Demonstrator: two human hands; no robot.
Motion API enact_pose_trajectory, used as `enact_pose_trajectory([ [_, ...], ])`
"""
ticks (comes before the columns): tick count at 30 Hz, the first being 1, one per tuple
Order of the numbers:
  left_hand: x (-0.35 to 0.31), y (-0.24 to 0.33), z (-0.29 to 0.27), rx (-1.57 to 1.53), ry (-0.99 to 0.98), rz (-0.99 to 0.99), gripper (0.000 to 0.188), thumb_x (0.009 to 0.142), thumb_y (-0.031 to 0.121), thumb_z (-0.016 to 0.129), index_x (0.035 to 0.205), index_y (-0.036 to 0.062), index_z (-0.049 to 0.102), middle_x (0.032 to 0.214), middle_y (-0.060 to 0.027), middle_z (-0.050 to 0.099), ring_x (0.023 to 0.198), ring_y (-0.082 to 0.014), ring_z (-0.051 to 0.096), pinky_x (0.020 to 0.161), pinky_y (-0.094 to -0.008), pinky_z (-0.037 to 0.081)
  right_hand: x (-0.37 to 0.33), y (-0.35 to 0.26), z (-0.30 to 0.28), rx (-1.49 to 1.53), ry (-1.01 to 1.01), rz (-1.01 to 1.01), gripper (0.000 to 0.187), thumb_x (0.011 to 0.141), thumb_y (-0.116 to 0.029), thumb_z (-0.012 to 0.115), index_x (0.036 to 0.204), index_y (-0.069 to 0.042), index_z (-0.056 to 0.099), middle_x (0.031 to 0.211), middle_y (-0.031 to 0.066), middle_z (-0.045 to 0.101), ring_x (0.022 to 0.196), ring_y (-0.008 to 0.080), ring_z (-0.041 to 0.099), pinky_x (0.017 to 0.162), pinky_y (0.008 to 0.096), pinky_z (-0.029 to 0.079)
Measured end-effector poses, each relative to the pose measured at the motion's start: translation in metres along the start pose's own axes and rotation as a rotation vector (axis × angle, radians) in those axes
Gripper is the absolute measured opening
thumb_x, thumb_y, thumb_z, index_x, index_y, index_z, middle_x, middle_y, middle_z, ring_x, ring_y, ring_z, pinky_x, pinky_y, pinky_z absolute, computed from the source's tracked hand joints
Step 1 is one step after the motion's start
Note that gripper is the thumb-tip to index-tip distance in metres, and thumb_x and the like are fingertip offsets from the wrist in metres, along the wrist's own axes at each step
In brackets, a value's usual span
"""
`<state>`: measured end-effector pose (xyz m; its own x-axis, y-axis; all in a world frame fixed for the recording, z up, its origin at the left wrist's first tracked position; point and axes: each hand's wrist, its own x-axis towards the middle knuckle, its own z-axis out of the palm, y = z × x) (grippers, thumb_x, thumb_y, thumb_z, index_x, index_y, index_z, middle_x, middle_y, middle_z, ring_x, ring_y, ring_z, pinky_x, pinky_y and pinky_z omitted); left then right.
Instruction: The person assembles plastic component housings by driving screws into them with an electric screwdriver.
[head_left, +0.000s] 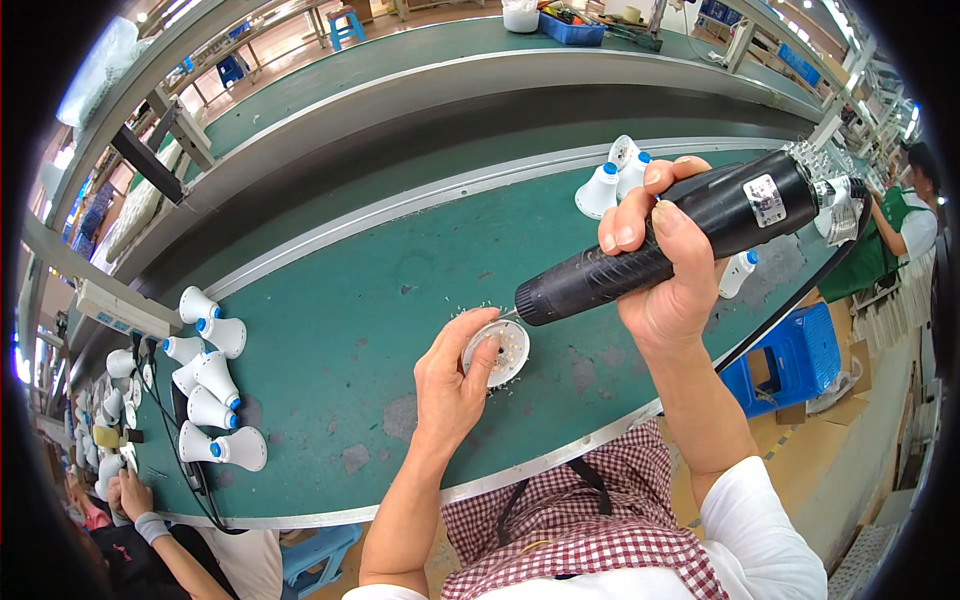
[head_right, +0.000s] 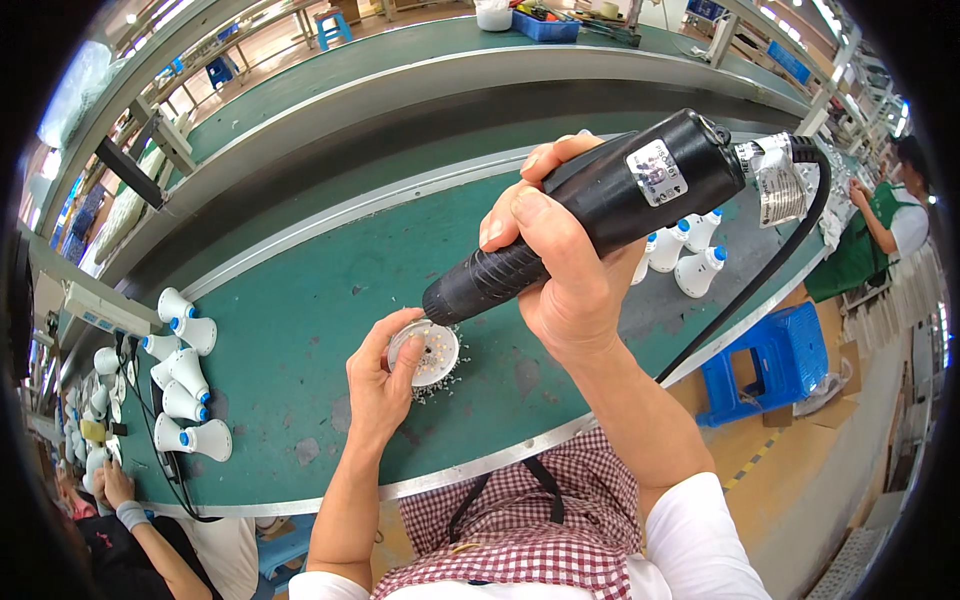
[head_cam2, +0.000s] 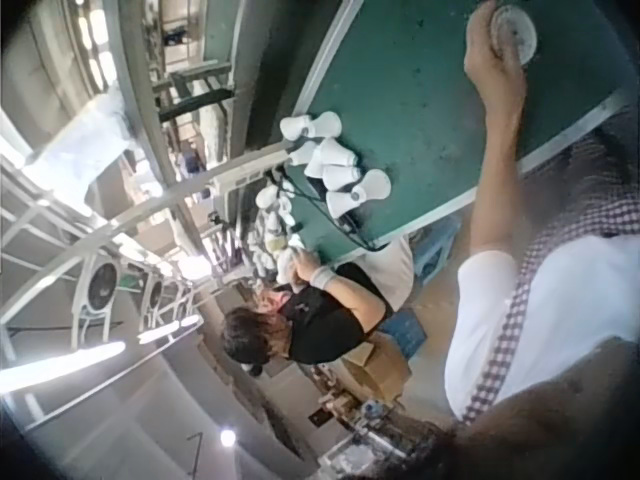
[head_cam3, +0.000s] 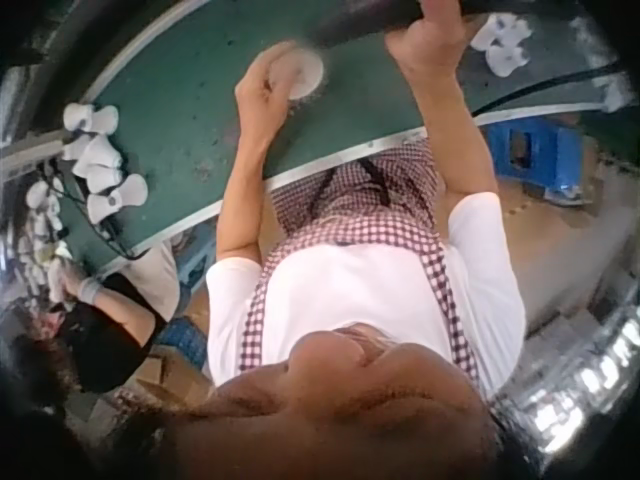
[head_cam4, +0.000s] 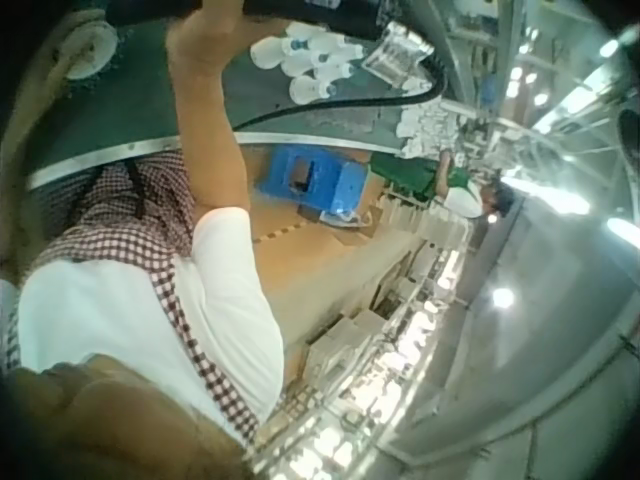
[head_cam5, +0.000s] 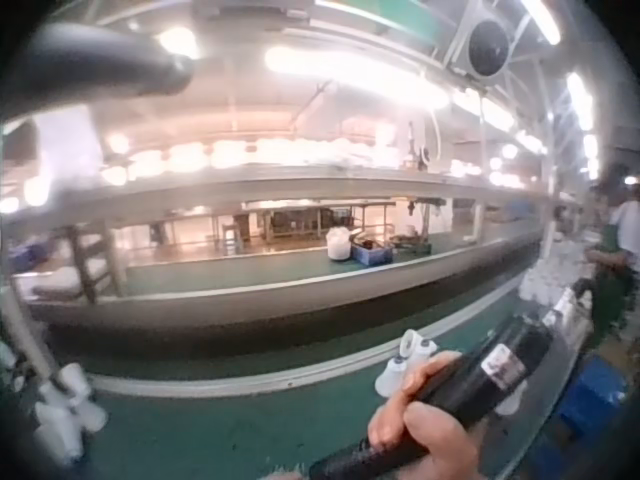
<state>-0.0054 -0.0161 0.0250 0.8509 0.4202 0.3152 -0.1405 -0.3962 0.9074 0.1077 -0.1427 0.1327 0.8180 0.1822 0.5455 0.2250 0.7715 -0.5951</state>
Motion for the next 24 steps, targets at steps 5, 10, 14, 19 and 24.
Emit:
enact_pose_trajectory([
  [5, 0.0, -0.001, 0.0, -0.086, -0.023, -0.045, 0.022, 0.085, 0.011, 0.055, 0.105, 0.0017, 0.056, 0.085, -0.0029, 0.06, 0.074, -0.0066, 0.053, 0.065, -0.0209, 0.045, -0.002, 0.001, 0.001, 0.042, 0.047, -0.011, 0.028, 0.072, 0.0, 0.055, 0.097, -0.001, 0.044, 0.08, 0.009, 0.051, 0.057, 0.0162, 0.055, 0.054, 0.0309, 0.047],
  [10, -0.001, 0.005, 0.001, -0.163, -0.04, -0.075, 0.024, 0.085, 0.013, 0.055, 0.106, 0.001, 0.055, 0.09, -0.0039, 0.06, 0.079, -0.0074, 0.054, 0.07, -0.0217, 0.045, -0.003, 0.001, -0.004, 0.047, 0.012, -0.023, 0.029, 0.072, 0.001, 0.054, 0.098, -0.002, 0.044, 0.087, 0.0085, 0.049, 0.057, 0.0164, 0.055, 0.053, 0.0316, 0.047],
  [14, 0.002, 0.015, 0.005, -0.306, 0.013, -0.157, 0.023, 0.083, 0.011, 0.056, 0.105, 0.0023, 0.057, 0.097, -0.008, 0.06, 0.081, -0.0116, 0.057, 0.071, -0.0252, 0.047, -0.002, -0.004, -0.002, 0.073, 0.034, -0.027, 0.029, 0.072, 0.001, 0.053, 0.099, -0.001, 0.044, 0.083, 0.0091, 0.049, 0.057, 0.0162, 0.055, 0.054, 0.0314, 0.046],
  [19, 0.002, 0.0, -0.003, -0.237, -0.026, -0.161, 0.021, 0.085, 0.014, 0.055, 0.103, 0.0027, 0.057, 0.088, -0.0058, 0.061, 0.075, -0.0085, 0.056, 0.066, -0.0236, 0.047, -0.002, -0.012, 0.002, 0.079, -0.06, -0.009, 0.029, 0.071, 0.002, 0.052, 0.098, -0.001, 0.043, 0.079, 0.0098, 0.049, 0.057, 0.0159, 0.055, 0.054, 0.0312, 0.047],
  [24, 0.002, 0.008, -0.004, -0.284, -0.006, -0.319, 0.02, 0.085, 0.016, 0.054, 0.1, 0.0035, 0.059, 0.078, -0.003, 0.06, 0.067, -0.0057, 0.055, 0.052, -0.0205, 0.046, -0.007, -0.006, 0.01, -0.091, -0.152, -0.028, 0.027, 0.069, 0.003, 0.052, 0.093, 0.002, 0.042, 0.064, 0.0082, 0.051, 0.054, 0.0142, 0.055, 0.053, 0.0293, 0.048],
])
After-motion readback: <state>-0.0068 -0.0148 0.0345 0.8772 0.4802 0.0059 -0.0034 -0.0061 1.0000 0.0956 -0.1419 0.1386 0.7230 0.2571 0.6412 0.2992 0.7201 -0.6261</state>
